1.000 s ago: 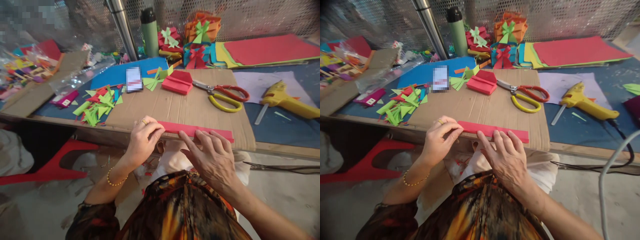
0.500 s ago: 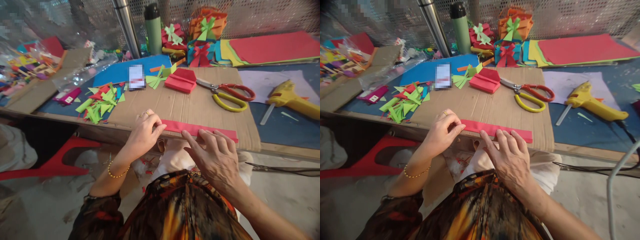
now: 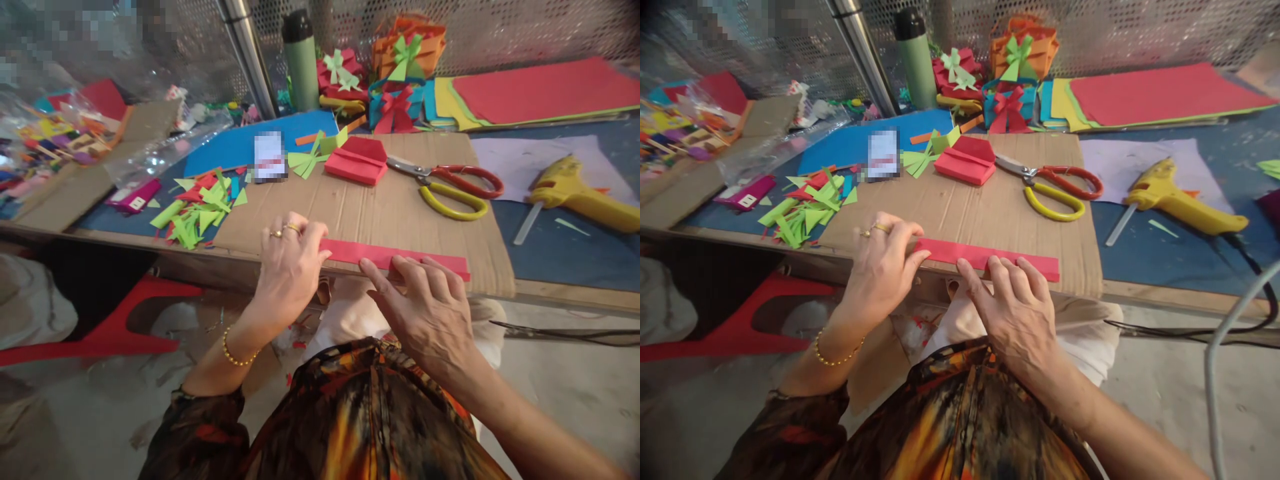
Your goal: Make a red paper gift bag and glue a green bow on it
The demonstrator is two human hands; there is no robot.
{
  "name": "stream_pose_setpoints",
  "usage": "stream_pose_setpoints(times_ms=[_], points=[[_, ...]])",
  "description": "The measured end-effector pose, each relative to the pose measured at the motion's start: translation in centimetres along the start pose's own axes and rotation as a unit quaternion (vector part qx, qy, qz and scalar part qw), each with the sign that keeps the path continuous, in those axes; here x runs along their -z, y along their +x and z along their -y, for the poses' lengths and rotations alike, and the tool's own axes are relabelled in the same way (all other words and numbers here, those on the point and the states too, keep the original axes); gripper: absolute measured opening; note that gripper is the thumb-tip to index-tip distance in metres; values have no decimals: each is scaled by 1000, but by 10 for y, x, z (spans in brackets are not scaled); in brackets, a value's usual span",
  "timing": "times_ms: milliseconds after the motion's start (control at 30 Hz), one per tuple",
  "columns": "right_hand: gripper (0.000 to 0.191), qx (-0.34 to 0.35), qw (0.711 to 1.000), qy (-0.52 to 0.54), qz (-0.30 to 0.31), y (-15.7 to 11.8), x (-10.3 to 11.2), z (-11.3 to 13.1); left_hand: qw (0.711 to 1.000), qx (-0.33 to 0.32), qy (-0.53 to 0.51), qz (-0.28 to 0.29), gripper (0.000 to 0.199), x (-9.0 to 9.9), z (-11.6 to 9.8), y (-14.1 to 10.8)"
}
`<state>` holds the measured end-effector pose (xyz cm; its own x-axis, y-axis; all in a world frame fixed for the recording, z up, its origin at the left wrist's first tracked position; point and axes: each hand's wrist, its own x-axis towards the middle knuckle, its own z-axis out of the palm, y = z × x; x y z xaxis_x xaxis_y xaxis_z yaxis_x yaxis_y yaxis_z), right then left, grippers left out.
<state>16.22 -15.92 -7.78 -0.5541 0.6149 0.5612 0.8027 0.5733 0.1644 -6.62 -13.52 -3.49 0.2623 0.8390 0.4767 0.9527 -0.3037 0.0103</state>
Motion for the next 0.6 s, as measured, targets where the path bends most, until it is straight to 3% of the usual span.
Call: stream_pose_setpoints(times_ms=[100,200,333,600], points=[[49,2,1000,8,-3,-2,-2,-1,993,-98,40,-47,23,-8,-8,-12],[50,4,1000,7,-4,-3,-3,-2,982,-159,36,-98,25,-17,-12,-25],[48,7,1000,-2,-7,-2,-3,-2,979,-129,30,-155,37,-24,-17,-42],[47,9,1000,-7,-10,-1,-1,-2,986,-74,70,-130,37,-21,-15,-49]])
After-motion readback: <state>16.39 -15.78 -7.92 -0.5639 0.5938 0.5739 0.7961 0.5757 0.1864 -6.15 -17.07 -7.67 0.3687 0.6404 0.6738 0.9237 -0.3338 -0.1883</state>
